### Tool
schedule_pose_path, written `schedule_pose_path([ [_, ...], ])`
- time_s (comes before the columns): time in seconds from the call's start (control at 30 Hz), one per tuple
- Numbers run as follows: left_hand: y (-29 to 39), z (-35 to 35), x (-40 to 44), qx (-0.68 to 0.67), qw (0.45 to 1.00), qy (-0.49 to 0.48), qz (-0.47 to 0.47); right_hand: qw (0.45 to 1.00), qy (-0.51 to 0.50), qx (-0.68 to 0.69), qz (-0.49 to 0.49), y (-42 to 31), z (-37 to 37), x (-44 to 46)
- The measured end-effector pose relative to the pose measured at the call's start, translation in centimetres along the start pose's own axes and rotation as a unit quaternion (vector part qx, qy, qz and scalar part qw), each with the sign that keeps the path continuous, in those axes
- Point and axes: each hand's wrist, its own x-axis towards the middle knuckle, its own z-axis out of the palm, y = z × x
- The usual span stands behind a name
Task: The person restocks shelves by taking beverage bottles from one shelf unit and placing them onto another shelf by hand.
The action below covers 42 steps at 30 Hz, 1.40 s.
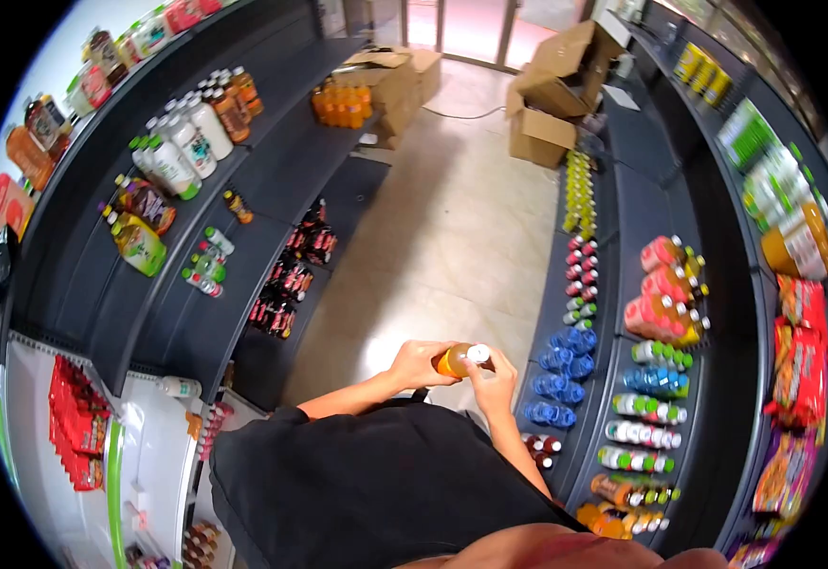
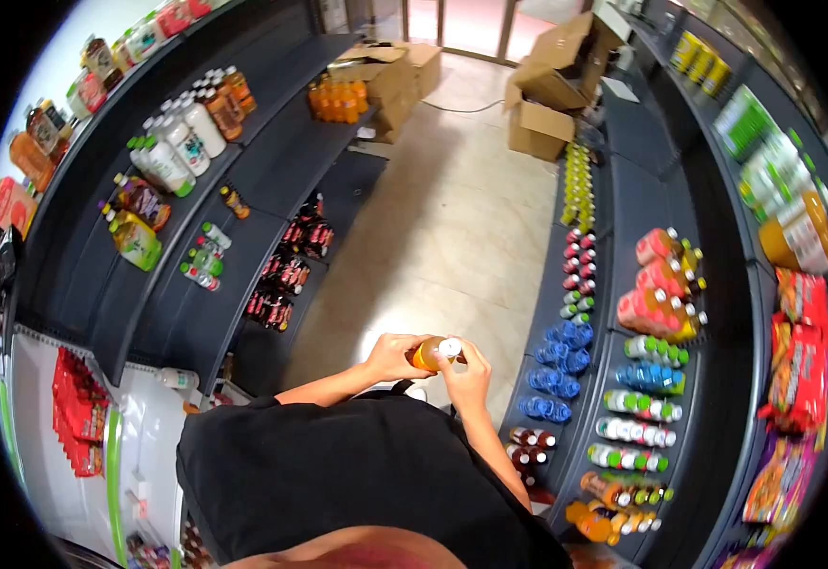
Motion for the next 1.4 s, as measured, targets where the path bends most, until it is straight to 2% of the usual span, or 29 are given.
schedule_pose_path([
  [0.1, -1.4, -1.7, 2.5, 0.006, 1.0, 0.015, -0.019, 0.998, -0.04, 0.019, -0.037, 0.3, 1.1, 3.9],
  [0.27, -5.5, -2.9, 6.8, 0.039, 0.998, 0.029, -0.03, 0.994, -0.089, 0.07, -0.001, 3.5, 3.3, 9.8],
  [0.33, -7.2, -3.1, 8.6, 0.042, 0.997, 0.033, -0.057, 0.993, -0.102, 0.055, -0.022, 4.7, 4.1, 12.6],
  [0.53, -12.4, -5.3, 18.6, 0.049, 0.995, 0.049, -0.067, 0.989, -0.123, 0.044, -0.07, 6.9, 6.0, 25.0],
  [0.7, -14.0, -9.1, 28.3, 0.074, 0.991, 0.071, -0.084, 0.984, -0.144, 0.051, -0.095, 7.4, 7.5, 36.6],
  [0.77, -15.0, -10.5, 31.5, 0.075, 0.99, 0.103, -0.068, 0.978, -0.168, 0.05, -0.114, 7.6, 8.3, 41.2],
  [0.87, -16.7, -12.6, 35.2, 0.095, 0.982, 0.135, -0.096, 0.959, -0.228, 0.06, -0.154, 7.4, 10.3, 47.8],
  [1.0, -18.8, -15.2, 37.3, 0.112, 0.96, 0.223, -0.129, 0.916, -0.363, 0.077, -0.154, 6.0, 14.4, 54.4],
  [1.27, -25.9, -23.0, 38.1, 0.111, 0.914, 0.331, -0.206, 0.845, -0.51, 0.147, -0.067, 5.1, 27.4, 61.7],
  [1.4, -30.5, -28.2, 38.9, 0.145, 0.884, 0.416, -0.157, 0.841, -0.532, 0.066, -0.076, 4.3, 34.4, 65.1],
])
